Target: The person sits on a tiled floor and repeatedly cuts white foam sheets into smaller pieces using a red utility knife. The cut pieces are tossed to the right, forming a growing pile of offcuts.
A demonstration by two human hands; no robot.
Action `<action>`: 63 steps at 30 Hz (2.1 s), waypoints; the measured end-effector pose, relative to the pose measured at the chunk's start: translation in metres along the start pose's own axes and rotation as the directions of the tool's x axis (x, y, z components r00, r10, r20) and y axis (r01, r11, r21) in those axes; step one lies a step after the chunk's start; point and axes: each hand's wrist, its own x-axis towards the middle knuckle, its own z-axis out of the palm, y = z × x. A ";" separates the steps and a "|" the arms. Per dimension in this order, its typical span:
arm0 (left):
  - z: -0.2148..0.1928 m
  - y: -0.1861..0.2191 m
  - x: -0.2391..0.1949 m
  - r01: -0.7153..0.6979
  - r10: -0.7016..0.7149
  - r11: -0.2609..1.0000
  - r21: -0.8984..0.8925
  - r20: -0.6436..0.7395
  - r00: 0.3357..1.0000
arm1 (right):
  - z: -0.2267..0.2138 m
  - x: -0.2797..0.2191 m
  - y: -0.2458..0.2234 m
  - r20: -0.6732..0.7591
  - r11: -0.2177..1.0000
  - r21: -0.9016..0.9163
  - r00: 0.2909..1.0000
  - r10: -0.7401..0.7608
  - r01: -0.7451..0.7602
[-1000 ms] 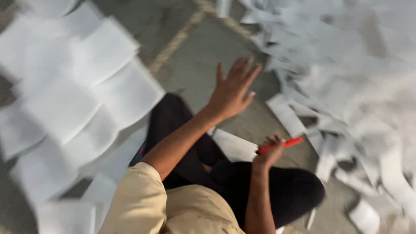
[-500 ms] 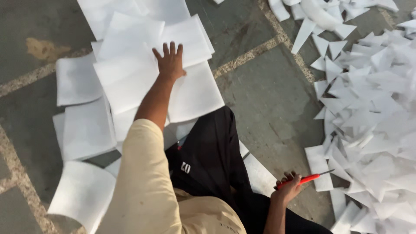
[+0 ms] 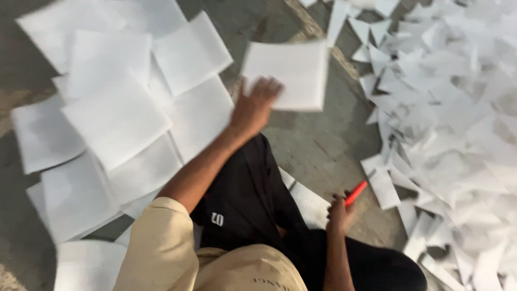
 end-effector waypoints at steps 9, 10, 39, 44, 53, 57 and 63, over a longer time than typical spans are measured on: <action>0.115 0.126 -0.036 -0.142 0.082 0.990 0.018 0.739 0.669 | -0.019 -0.021 0.005 0.034 0.978 -0.205 0.999 -0.017 0.024; 0.121 0.130 -0.035 -0.106 0.063 0.994 0.014 0.728 0.683 | -0.019 -0.025 0.001 0.045 0.970 -0.244 0.999 -0.007 0.018; 0.161 0.112 0.010 0.115 -0.219 0.976 0.186 0.793 0.569 | 0.231 0.113 -0.068 0.549 0.307 -0.775 0.829 -0.107 0.552; 0.160 0.114 0.004 0.161 -0.219 0.975 0.152 0.755 0.618 | 0.217 0.100 -0.074 0.531 0.301 -0.801 0.846 -0.045 0.518; 0.135 0.114 0.018 0.172 -0.220 0.974 0.144 0.767 0.603 | 0.090 -0.084 -0.089 0.484 0.279 -0.856 0.864 0.140 0.435; 0.152 0.111 0.006 0.142 -0.205 0.978 0.151 0.787 0.582 | 0.055 -0.119 -0.089 0.431 0.378 -0.866 0.872 0.233 0.327; 0.185 0.115 -0.038 0.321 -0.167 0.944 -0.076 0.731 0.662 | 0.047 -0.107 -0.077 0.436 0.444 -0.818 0.897 0.065 0.366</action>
